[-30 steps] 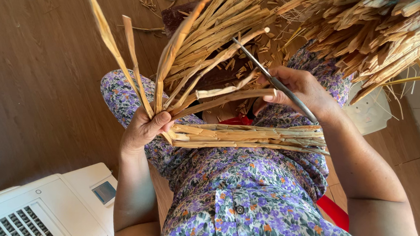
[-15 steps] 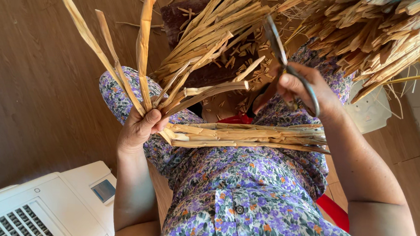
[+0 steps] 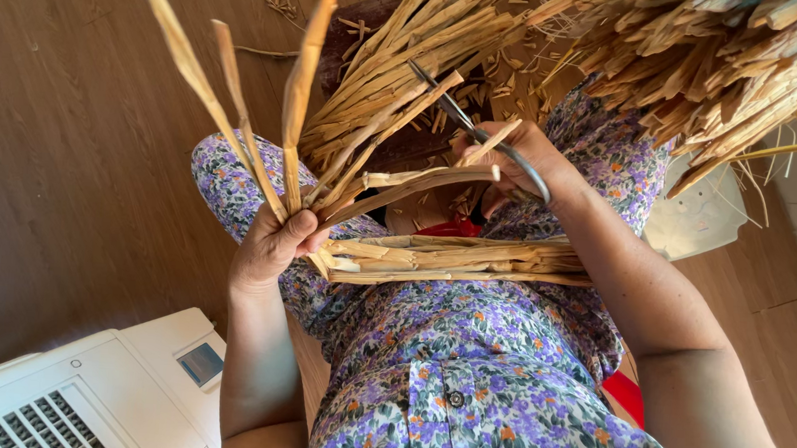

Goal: The person sits cross-legged on a small red stool and uses shears to cut dried plant stalks into shorter pieces. The person repeatedly picks up stalks, trims them, and places the cut pieces onto a pile on the floor.

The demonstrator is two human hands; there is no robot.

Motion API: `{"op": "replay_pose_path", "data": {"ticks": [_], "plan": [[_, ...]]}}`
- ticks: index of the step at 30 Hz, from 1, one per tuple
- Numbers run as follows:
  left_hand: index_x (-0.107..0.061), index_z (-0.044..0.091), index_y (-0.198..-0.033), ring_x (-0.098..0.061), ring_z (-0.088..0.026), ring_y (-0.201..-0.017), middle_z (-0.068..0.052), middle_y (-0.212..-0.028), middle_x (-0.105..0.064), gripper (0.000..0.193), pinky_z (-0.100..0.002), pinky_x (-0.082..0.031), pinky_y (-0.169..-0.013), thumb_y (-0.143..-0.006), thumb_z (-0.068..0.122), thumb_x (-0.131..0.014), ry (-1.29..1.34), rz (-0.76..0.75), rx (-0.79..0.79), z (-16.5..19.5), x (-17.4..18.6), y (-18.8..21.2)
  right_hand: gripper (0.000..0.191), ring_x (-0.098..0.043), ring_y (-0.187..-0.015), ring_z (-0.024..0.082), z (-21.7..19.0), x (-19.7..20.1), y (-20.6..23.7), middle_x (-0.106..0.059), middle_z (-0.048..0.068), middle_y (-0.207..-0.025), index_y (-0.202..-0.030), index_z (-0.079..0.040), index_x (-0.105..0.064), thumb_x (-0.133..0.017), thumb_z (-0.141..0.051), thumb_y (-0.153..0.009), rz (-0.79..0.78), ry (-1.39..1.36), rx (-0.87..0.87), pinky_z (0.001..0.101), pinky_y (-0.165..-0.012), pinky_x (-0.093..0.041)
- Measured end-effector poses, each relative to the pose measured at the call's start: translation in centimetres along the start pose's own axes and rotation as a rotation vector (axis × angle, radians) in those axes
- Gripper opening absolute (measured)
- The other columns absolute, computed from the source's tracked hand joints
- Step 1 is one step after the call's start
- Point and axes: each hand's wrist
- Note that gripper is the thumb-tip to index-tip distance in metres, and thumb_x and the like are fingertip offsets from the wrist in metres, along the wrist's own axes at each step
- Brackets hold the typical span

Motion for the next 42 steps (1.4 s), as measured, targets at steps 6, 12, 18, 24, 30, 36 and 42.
{"op": "replay_pose_path", "data": {"ticks": [6, 12, 18, 24, 30, 36, 42], "plan": [[-0.062, 0.006, -0.137, -0.042, -0.005, -0.057, 0.004, -0.071, -0.051, 0.049, -0.023, -0.036, -0.052, -0.108, 0.046, -0.058, 0.074, 0.151, -0.096, 0.7, -0.9, -0.9, 0.053, -0.054, -0.050, 0.010, -1.0, -1.2, 1.9, -0.059, 0.004, -0.072, -0.112, -0.002, -0.067, -0.083, -0.045, -0.086, 0.131, 0.057, 0.195, 0.0225, -0.041, -0.044], [-0.060, 0.010, -0.142, -0.035, -0.003, -0.053, 0.005, -0.072, -0.043, 0.042, -0.021, -0.032, -0.049, -0.111, 0.038, -0.063, 0.327, 0.315, -0.359, 3.4, -2.9, -4.6, 0.084, -0.061, -0.138, 0.030, -1.7, -6.3, 5.1, -0.071, 0.015, -0.137, -0.139, -0.007, -0.047, -0.085, -0.053, -0.080, 0.041, 0.231, 0.461, 0.0395, -0.118, -0.047], [-0.058, 0.008, -0.122, -0.034, -0.004, -0.053, 0.004, -0.075, -0.044, 0.033, -0.021, -0.033, -0.050, -0.114, 0.039, -0.061, 0.569, 0.331, -0.486, 6.9, -6.9, -8.6, 0.103, -0.059, -0.129, 0.021, -2.5, -12.1, 4.0, -0.061, 0.012, -0.135, -0.146, -0.006, -0.043, -0.094, -0.049, -0.067, -0.045, 0.455, 0.741, 0.0365, -0.114, -0.048], [-0.054, 0.009, -0.117, -0.037, -0.005, -0.058, 0.002, -0.079, -0.045, 0.033, -0.022, -0.037, -0.057, -0.115, 0.042, -0.059, 0.631, 0.321, -0.560, 9.9, -8.9, -10.9, 0.087, -0.057, -0.127, 0.014, -4.1, -15.4, 2.6, -0.062, 0.006, -0.134, -0.147, -0.004, -0.046, -0.094, -0.027, -0.079, -0.001, 0.194, 0.779, 0.0316, -0.112, -0.047], [-0.048, 0.011, -0.146, -0.059, -0.010, -0.122, 0.000, -0.135, -0.058, 0.071, -0.028, -0.051, -0.106, -0.100, 0.060, -0.069, 0.141, 0.216, -0.630, 10.2, -9.1, -12.4, 0.051, -0.056, -0.108, 0.008, -7.3, -14.7, 3.9, -0.063, 0.001, -0.113, -0.135, -0.003, -0.061, -0.089, -0.009, -0.092, 0.089, 0.160, 0.794, 0.0274, -0.103, -0.050], [-0.046, 0.006, -0.151, -0.060, -0.014, -0.127, -0.005, -0.140, -0.058, 0.084, -0.031, -0.051, -0.111, -0.086, 0.030, -0.094, 0.128, -0.304, -0.316, 5.0, -13.0, -13.3, 0.042, -0.053, -0.107, 0.004, -14.1, -11.6, 6.7, -0.058, -0.003, -0.115, -0.132, -0.006, -0.058, -0.087, -0.003, -0.101, 0.268, 0.137, 1.101, 0.0211, -0.096, -0.047], [-0.060, -0.001, -0.122, -0.074, -0.018, -0.087, -0.008, -0.098, -0.074, 0.037, -0.034, -0.067, -0.080, -0.095, 0.008, -0.084, 0.059, -0.384, -0.128, 5.5, -18.6, -16.2, 0.023, -0.068, -0.092, 0.014, -20.1, -6.1, 11.5, -0.070, 0.001, -0.106, -0.117, -0.005, -0.065, -0.082, -0.007, -0.103, 0.389, 0.201, 1.160, 0.0271, -0.082, -0.057]]}}
Point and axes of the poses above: each hand's wrist, its own y-axis away from the middle knuckle, its own x-axis out of the back of the hand, z = x × y
